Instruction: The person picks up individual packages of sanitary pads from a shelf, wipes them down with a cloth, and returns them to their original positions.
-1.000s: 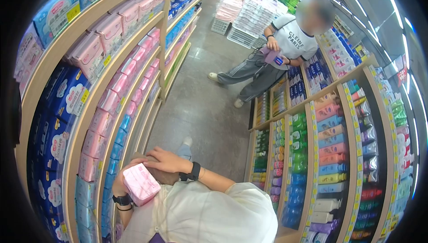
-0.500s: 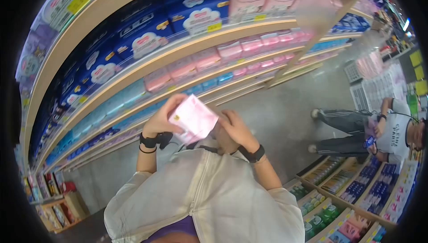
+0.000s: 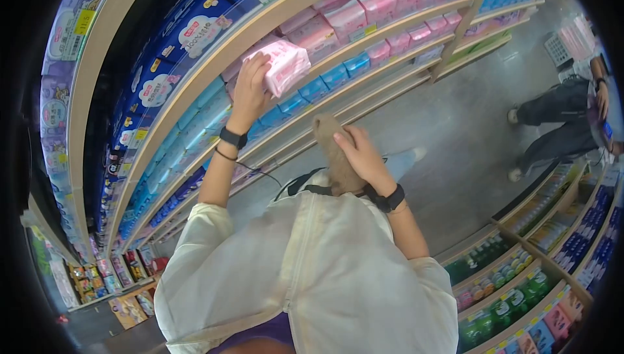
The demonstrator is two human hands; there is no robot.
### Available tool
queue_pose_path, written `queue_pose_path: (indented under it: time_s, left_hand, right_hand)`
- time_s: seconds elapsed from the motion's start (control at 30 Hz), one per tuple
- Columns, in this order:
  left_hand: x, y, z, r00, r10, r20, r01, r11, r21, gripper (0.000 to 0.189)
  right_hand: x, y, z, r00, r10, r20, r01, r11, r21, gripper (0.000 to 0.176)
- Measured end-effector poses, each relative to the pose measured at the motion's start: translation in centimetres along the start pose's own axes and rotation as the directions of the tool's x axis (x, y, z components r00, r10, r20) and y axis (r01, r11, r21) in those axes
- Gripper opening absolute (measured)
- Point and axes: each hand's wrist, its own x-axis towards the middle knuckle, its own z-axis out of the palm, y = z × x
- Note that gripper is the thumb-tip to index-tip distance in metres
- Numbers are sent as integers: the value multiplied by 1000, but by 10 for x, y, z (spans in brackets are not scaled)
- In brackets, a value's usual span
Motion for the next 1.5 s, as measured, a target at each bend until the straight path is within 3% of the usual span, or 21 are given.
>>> queue_pose_path:
  time_s: [0.13,0.23,0.37,0.4,0.47,0.53,0.6,0.63,0.73,0.87,0.93,1.5]
  left_hand:
    - [7,-23,15,1000,-23,-14,23,1000,-12,52]
    - [11,-33,15,933,-358,30,350,924,154,48]
    - [15,-59,21,929,-360,83,340,921,191,52]
    - [19,-62,23,929,-360,88,339,921,190,52]
    - [27,-66,24,851,-508,134,485,857,174,54]
    - [34,-69,23,835,-530,151,509,847,155,52]
    - [34,-83,19,851,-491,186,499,867,5,49]
    - [33,-89,17,794,-554,248,578,816,-28,55]
    - [33,-97,11,800,-513,310,579,797,-174,52]
    - [35,-103,18,833,-496,246,533,839,-112,51]
    - [52,-93,15,721,-591,361,624,781,31,45]
    - [16,-113,20,883,-414,220,334,886,322,41]
  right_hand:
    - [-8,9,-2,999,9,-46,-7,999,37,49]
    - [-14,3,-7,997,5,-80,-5,1000,-1,49]
    - [-15,2,-11,998,18,-66,-19,1000,-4,48]
    - [-14,2,-11,998,23,-66,-23,1000,-2,48]
    - [-15,2,-13,999,13,-48,-14,1000,-14,49]
    - [-15,4,-14,999,12,-51,-14,1000,-28,49]
    - [-17,4,-15,998,14,-54,-16,999,-39,49]
    - [-18,2,-16,998,18,-62,-20,999,-33,50]
    - [-20,7,-14,997,28,-78,-30,999,-14,51]
    - [-20,7,-16,996,56,-69,-57,998,-15,51]
    - [-21,4,-17,996,66,-61,-67,998,-14,51]
    - [-25,7,-26,988,100,-119,-104,994,-23,52]
